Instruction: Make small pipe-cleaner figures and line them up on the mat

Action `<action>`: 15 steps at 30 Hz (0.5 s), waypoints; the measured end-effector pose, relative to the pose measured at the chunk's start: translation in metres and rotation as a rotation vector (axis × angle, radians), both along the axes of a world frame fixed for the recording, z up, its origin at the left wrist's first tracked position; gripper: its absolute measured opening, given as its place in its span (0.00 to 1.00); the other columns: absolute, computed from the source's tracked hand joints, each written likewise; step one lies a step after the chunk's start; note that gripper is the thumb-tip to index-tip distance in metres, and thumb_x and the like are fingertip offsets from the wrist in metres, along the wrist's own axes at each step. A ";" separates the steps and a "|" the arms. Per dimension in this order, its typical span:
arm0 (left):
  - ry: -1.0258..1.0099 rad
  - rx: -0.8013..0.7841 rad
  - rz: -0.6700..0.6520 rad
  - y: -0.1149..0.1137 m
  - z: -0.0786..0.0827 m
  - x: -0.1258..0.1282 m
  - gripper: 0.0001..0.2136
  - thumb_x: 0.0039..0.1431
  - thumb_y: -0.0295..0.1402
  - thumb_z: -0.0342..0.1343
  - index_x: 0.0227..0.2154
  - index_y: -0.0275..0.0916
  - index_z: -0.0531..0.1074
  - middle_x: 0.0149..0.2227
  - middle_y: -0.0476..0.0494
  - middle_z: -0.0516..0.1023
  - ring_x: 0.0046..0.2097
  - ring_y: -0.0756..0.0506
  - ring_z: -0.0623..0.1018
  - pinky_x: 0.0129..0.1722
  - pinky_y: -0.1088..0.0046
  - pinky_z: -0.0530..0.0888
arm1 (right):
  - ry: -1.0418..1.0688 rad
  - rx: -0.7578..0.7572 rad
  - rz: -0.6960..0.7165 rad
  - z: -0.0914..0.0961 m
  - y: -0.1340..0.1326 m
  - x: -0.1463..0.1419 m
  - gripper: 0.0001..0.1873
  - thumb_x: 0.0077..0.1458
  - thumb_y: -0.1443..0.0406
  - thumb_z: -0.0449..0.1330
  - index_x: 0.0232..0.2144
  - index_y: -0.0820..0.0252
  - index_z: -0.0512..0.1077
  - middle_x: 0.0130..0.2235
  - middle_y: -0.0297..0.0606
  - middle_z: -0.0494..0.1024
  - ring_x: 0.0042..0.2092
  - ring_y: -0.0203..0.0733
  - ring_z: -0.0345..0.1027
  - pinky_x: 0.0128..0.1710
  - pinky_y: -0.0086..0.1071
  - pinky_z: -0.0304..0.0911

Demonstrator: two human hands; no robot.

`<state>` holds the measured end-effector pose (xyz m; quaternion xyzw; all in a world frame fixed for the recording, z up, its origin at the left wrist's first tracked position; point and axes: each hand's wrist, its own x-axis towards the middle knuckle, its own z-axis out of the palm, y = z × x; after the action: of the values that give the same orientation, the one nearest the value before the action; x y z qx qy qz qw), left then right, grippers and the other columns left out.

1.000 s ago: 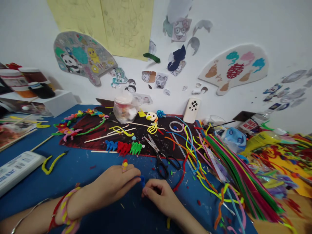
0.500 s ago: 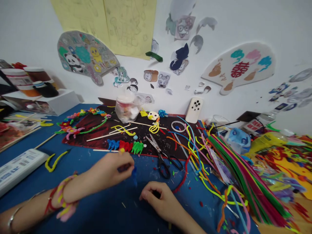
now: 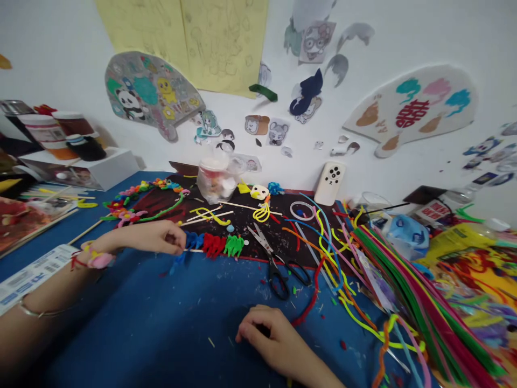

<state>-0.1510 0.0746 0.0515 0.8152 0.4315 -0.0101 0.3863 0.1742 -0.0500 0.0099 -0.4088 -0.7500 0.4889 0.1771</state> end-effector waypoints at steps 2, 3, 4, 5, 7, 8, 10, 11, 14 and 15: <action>0.031 0.008 -0.030 -0.004 -0.002 0.005 0.08 0.49 0.36 0.52 0.29 0.38 0.73 0.24 0.52 0.71 0.25 0.53 0.68 0.24 0.80 0.62 | 0.004 0.004 0.007 0.000 0.000 -0.001 0.18 0.59 0.60 0.49 0.26 0.63 0.73 0.28 0.36 0.73 0.32 0.35 0.65 0.34 0.26 0.57; 0.054 0.035 -0.029 -0.007 -0.003 0.008 0.08 0.49 0.36 0.52 0.28 0.38 0.73 0.23 0.52 0.70 0.24 0.53 0.67 0.24 0.80 0.62 | 0.006 0.008 0.012 0.001 0.000 -0.001 0.18 0.59 0.61 0.49 0.26 0.63 0.73 0.28 0.36 0.73 0.32 0.34 0.65 0.34 0.26 0.57; 0.079 0.068 -0.024 -0.009 -0.003 0.011 0.08 0.49 0.37 0.52 0.27 0.38 0.72 0.23 0.52 0.69 0.24 0.53 0.66 0.23 0.80 0.61 | 0.007 0.014 0.017 0.001 0.000 -0.001 0.18 0.59 0.61 0.49 0.26 0.63 0.73 0.28 0.36 0.74 0.32 0.34 0.65 0.34 0.26 0.57; 0.102 0.103 -0.019 -0.010 -0.003 0.014 0.08 0.49 0.37 0.53 0.25 0.38 0.71 0.22 0.52 0.68 0.23 0.53 0.66 0.23 0.80 0.60 | 0.007 0.021 0.022 0.001 0.000 -0.001 0.18 0.59 0.61 0.49 0.26 0.63 0.73 0.28 0.36 0.74 0.32 0.34 0.65 0.34 0.26 0.57; 0.128 0.200 -0.008 -0.012 -0.002 0.019 0.09 0.49 0.39 0.54 0.24 0.38 0.70 0.22 0.52 0.66 0.23 0.53 0.64 0.22 0.79 0.58 | 0.003 0.031 0.031 0.001 0.000 -0.001 0.18 0.59 0.61 0.49 0.25 0.63 0.73 0.27 0.36 0.74 0.32 0.34 0.65 0.34 0.26 0.57; 0.133 0.269 0.002 -0.013 -0.001 0.022 0.10 0.49 0.40 0.54 0.25 0.38 0.69 0.22 0.52 0.65 0.23 0.53 0.63 0.22 0.79 0.58 | 0.002 0.034 0.034 0.001 0.000 -0.001 0.18 0.59 0.61 0.49 0.26 0.63 0.73 0.27 0.36 0.74 0.32 0.34 0.65 0.34 0.26 0.57; 0.141 0.431 0.024 -0.015 -0.001 0.027 0.11 0.50 0.42 0.54 0.28 0.38 0.68 0.23 0.51 0.66 0.24 0.52 0.64 0.23 0.78 0.58 | 0.002 0.038 0.039 0.001 -0.001 -0.001 0.17 0.59 0.61 0.49 0.26 0.63 0.73 0.27 0.36 0.74 0.32 0.34 0.65 0.34 0.26 0.57; 0.151 0.508 0.027 -0.016 0.000 0.029 0.12 0.50 0.42 0.53 0.30 0.38 0.67 0.24 0.50 0.67 0.25 0.51 0.65 0.24 0.77 0.58 | 0.003 0.040 0.041 0.001 -0.001 -0.001 0.17 0.59 0.61 0.49 0.26 0.63 0.73 0.27 0.36 0.74 0.32 0.34 0.65 0.34 0.26 0.57; 0.208 0.654 -0.009 -0.020 -0.002 0.035 0.10 0.53 0.39 0.52 0.34 0.39 0.67 0.28 0.48 0.70 0.27 0.49 0.68 0.26 0.75 0.60 | -0.001 0.040 0.045 0.001 -0.001 -0.001 0.17 0.59 0.62 0.50 0.25 0.63 0.73 0.27 0.36 0.74 0.32 0.34 0.65 0.34 0.26 0.57; 0.231 0.681 -0.026 -0.020 -0.003 0.036 0.09 0.54 0.38 0.51 0.34 0.39 0.67 0.28 0.48 0.70 0.28 0.49 0.69 0.26 0.75 0.60 | -0.006 0.042 0.047 0.002 -0.001 -0.001 0.17 0.59 0.62 0.50 0.25 0.63 0.73 0.27 0.35 0.74 0.32 0.34 0.65 0.34 0.26 0.57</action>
<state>-0.1149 0.0545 0.0486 0.8961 0.4403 0.0374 0.0409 0.1734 -0.0507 0.0117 -0.3889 -0.7700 0.4757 0.1718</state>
